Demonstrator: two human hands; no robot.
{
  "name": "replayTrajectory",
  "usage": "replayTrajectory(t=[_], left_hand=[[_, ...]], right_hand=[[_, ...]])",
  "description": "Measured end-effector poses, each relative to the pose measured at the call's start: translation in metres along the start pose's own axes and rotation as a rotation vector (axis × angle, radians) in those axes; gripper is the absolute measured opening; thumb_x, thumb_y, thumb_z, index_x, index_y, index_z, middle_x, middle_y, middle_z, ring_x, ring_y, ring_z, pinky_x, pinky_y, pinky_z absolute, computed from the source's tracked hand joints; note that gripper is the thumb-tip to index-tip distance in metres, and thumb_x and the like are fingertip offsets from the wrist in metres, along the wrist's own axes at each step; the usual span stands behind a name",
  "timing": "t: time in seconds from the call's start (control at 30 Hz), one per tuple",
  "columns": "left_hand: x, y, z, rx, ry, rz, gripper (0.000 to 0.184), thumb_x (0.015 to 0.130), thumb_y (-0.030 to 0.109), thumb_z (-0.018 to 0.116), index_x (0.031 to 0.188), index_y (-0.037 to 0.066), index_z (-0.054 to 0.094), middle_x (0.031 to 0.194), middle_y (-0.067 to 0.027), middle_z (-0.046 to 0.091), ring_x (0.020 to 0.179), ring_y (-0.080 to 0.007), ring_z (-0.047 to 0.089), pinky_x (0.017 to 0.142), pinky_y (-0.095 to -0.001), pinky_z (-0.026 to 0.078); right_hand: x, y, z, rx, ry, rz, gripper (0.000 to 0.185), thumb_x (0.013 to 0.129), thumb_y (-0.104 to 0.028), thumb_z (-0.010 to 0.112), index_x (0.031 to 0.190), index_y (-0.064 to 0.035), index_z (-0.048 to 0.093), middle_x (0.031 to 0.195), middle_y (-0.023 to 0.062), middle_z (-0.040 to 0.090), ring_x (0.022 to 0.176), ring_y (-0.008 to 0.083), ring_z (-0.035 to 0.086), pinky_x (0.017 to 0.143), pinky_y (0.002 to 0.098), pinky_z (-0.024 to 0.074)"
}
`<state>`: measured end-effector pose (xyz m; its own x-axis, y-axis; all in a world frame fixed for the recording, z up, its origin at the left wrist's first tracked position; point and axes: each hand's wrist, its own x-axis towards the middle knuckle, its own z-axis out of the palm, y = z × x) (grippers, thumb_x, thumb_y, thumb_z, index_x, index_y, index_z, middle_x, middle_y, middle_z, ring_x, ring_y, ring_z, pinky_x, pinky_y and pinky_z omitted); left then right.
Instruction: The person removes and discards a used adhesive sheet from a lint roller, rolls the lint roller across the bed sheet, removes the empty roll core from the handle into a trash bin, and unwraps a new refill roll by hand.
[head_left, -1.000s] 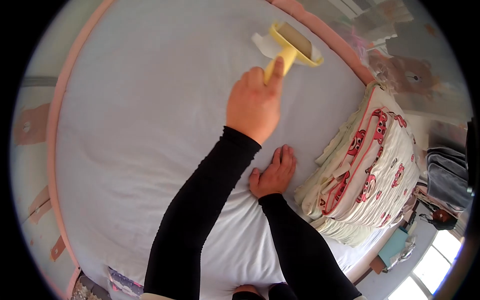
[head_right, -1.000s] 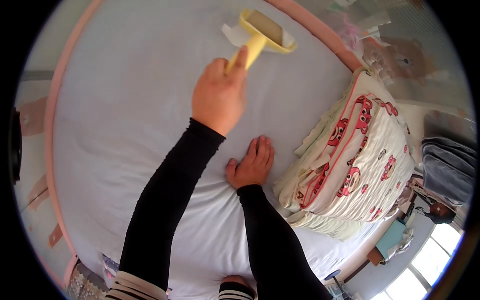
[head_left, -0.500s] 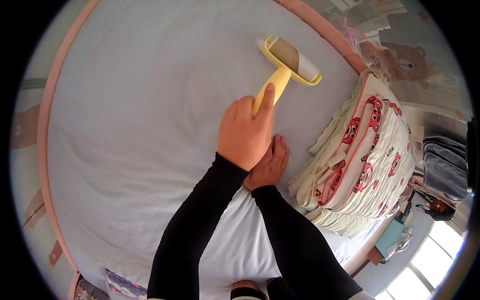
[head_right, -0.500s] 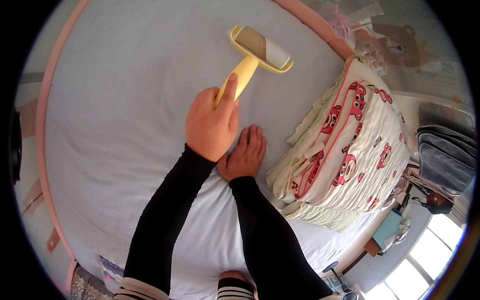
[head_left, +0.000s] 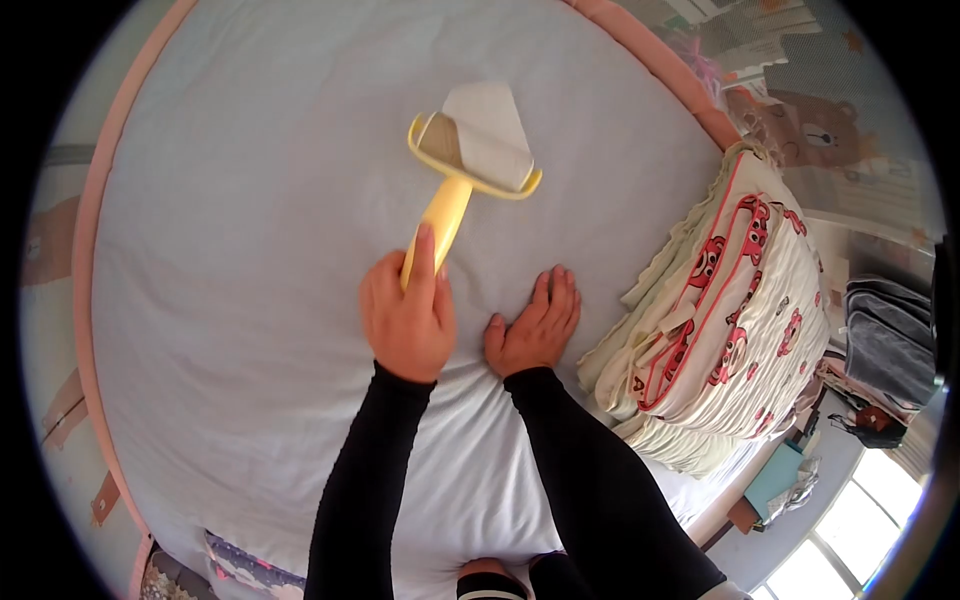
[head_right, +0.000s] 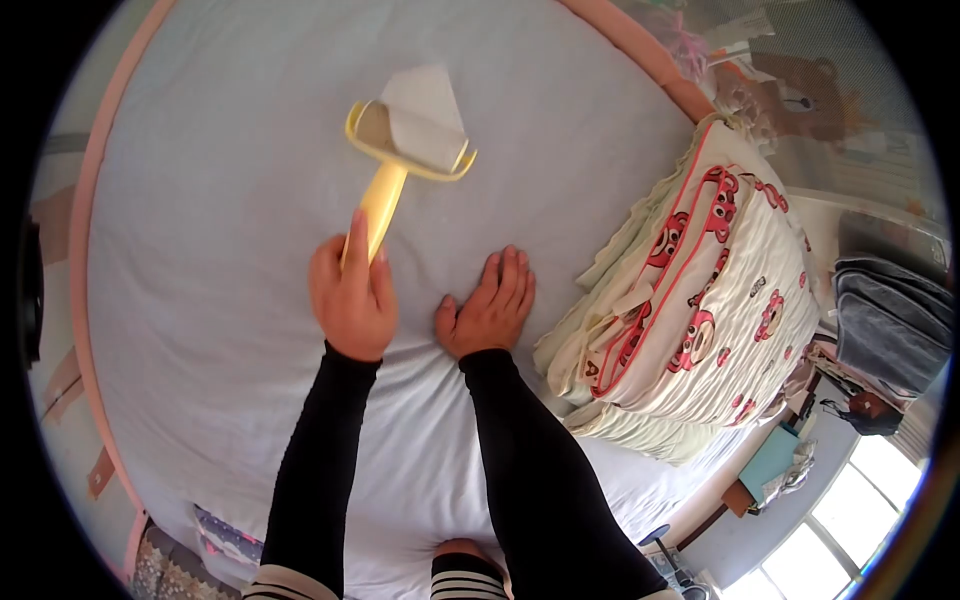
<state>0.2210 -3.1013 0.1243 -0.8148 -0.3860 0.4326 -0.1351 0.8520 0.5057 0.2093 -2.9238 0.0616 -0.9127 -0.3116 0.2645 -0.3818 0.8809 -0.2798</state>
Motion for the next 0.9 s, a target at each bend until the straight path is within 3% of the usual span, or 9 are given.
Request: replayTrajectory(t=[0.17,0.4,0.63,0.9], left_hand=[[0.06,0.006,0.025,0.071,-0.094,0.033,0.053,0.09,0.01,0.07,0.143,0.013,0.061,0.095,-0.0116,0.06,0.087,-0.0313,0.06,0.076,-0.043,0.05],[0.096,0.022,0.04,0.167,-0.246,0.025,0.047,0.091,0.01,0.069,0.138,0.009,0.062,0.085,-0.0109,0.057,0.08,-0.0315,0.059,0.073,-0.0443,0.05],[0.01,0.004,-0.014,0.144,-0.338,-0.003,0.058,0.091,0.006,0.066,0.148,0.008,0.053,0.09,-0.0136,0.056,0.084,-0.034,0.056,0.08,-0.0445,0.049],[-0.044,-0.001,-0.049,0.148,-0.399,-0.061,0.064,0.089,0.002,0.068,0.15,0.008,0.051,0.094,-0.0116,0.057,0.085,-0.0321,0.056,0.08,-0.0443,0.048]], right_hand=[[0.001,0.0,0.0,-0.002,0.003,0.005,0.079,0.086,-0.039,0.054,0.146,0.0104,0.041,0.154,0.0303,0.04,0.146,0.0478,0.035,0.12,0.0615,0.0263],[0.001,0.001,0.0,0.027,-0.011,-0.002,0.08,0.088,-0.039,0.054,0.148,0.0114,0.037,0.155,0.031,0.037,0.147,0.0495,0.033,0.12,0.0632,0.024],[-0.001,0.001,0.0,0.012,-0.009,0.006,0.079,0.088,-0.039,0.053,0.147,0.011,0.04,0.155,0.0306,0.038,0.147,0.0484,0.034,0.12,0.0623,0.0255],[0.0,0.0,0.0,0.0,-0.007,-0.008,0.077,0.091,-0.04,0.05,0.148,0.012,0.039,0.155,0.0299,0.037,0.147,0.0486,0.033,0.12,0.0624,0.025]])
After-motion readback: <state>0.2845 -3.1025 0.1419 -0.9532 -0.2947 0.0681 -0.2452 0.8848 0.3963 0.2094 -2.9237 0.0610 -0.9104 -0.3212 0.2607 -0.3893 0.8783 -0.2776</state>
